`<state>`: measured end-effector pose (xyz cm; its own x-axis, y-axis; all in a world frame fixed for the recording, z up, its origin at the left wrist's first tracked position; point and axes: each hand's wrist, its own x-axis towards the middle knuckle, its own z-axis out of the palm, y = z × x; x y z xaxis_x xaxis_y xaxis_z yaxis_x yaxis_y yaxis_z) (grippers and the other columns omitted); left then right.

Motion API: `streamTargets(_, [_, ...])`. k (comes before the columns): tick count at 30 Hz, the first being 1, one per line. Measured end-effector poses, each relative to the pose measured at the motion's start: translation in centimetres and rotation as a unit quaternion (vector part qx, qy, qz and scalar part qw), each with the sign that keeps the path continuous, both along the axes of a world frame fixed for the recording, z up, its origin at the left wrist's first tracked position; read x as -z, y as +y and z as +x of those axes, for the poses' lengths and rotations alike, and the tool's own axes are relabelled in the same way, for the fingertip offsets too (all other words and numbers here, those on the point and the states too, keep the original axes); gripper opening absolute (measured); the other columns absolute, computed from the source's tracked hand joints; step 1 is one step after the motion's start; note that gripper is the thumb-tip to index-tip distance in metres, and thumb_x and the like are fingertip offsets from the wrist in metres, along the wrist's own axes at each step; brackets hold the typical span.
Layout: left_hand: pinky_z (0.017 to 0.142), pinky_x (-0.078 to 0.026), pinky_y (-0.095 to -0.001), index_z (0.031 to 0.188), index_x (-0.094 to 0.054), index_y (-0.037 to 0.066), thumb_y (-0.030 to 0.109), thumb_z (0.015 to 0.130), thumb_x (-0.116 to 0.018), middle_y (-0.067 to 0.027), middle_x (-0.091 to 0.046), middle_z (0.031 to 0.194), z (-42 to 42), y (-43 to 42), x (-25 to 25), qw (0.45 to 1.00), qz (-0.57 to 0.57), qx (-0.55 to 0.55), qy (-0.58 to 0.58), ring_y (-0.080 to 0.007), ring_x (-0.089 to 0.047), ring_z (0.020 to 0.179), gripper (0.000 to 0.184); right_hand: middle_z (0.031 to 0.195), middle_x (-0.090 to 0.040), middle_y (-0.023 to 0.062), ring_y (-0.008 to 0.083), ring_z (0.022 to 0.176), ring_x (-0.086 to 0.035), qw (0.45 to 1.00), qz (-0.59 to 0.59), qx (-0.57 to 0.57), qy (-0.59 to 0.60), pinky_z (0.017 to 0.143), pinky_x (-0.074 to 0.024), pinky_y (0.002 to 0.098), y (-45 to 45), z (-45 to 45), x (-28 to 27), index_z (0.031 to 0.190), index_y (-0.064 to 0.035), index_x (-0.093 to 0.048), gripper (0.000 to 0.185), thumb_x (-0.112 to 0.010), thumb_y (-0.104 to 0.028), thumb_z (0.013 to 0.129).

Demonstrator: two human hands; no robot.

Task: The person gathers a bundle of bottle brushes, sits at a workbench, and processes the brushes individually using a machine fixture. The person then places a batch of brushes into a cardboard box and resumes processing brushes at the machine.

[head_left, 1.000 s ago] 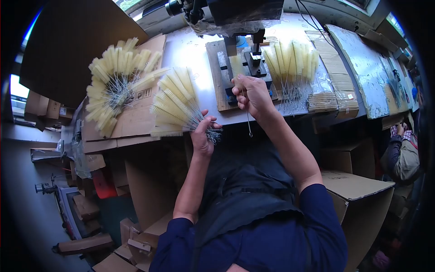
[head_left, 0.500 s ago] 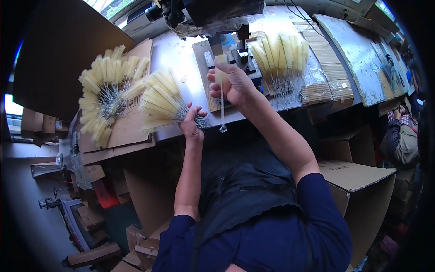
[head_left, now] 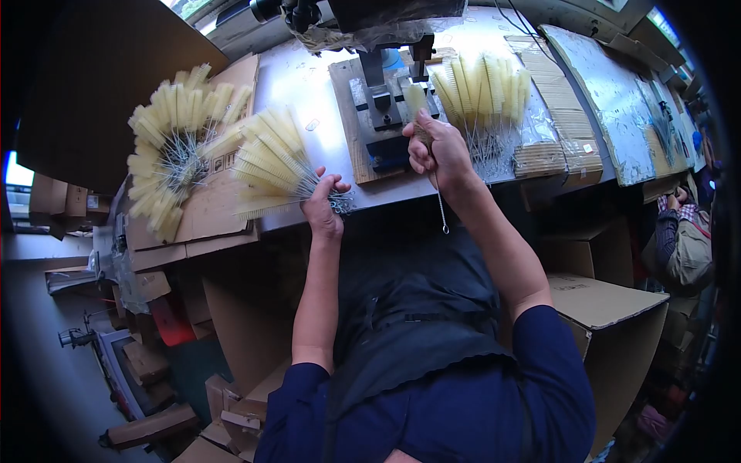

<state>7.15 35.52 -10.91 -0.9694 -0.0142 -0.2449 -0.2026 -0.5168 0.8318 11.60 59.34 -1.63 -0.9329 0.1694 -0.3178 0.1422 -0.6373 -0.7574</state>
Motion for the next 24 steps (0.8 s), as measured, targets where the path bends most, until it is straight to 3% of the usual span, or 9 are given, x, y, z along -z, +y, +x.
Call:
streamTargets(4, [0.071,-0.058,-0.0368,0.123,-0.05,-0.006,-0.005,0.086,-0.064,-0.0155,-0.063,0.092,0.3,0.2,-0.4,1.0,0.004,0.004,-0.003,-0.0189,-0.063,0.072,0.039,0.053,-0.041,-0.0017,0.0078,0.038,-0.033,1.0,-0.004,0.01,0.007,0.037,-0.0278,0.0257,1.5,-0.3,0.3,0.094,0.0018,-0.057,0.041,-0.046,-0.035,0.109])
streamTargets(19, [0.072,-0.063,-0.0381,0.124,-0.051,-0.006,-0.006,0.087,-0.064,-0.0159,-0.066,0.097,0.1,0.4,-0.1,1.0,-0.013,0.001,-0.014,-0.0205,-0.068,0.072,0.039,0.053,-0.04,-0.0028,0.0073,0.038,-0.033,1.0,-0.026,-0.013,-0.01,0.038,-0.0288,0.0256,2.7,-1.2,0.0,0.094,0.0006,-0.056,0.034,-0.049,-0.031,0.108])
streamTargets(24, [0.073,-0.063,-0.0371,0.119,-0.057,-0.005,-0.007,0.087,-0.063,-0.0125,-0.064,0.098,0.2,0.1,0.8,0.999,-0.005,-0.036,-0.001,-0.0196,-0.068,0.077,0.033,0.053,-0.044,-0.0012,0.0063,0.038,-0.035,0.998,0.056,-0.024,-0.008,0.037,-0.03,0.0232,4.2,-0.2,-0.2,0.092,0.0012,-0.058,0.039,-0.051,-0.034,0.107])
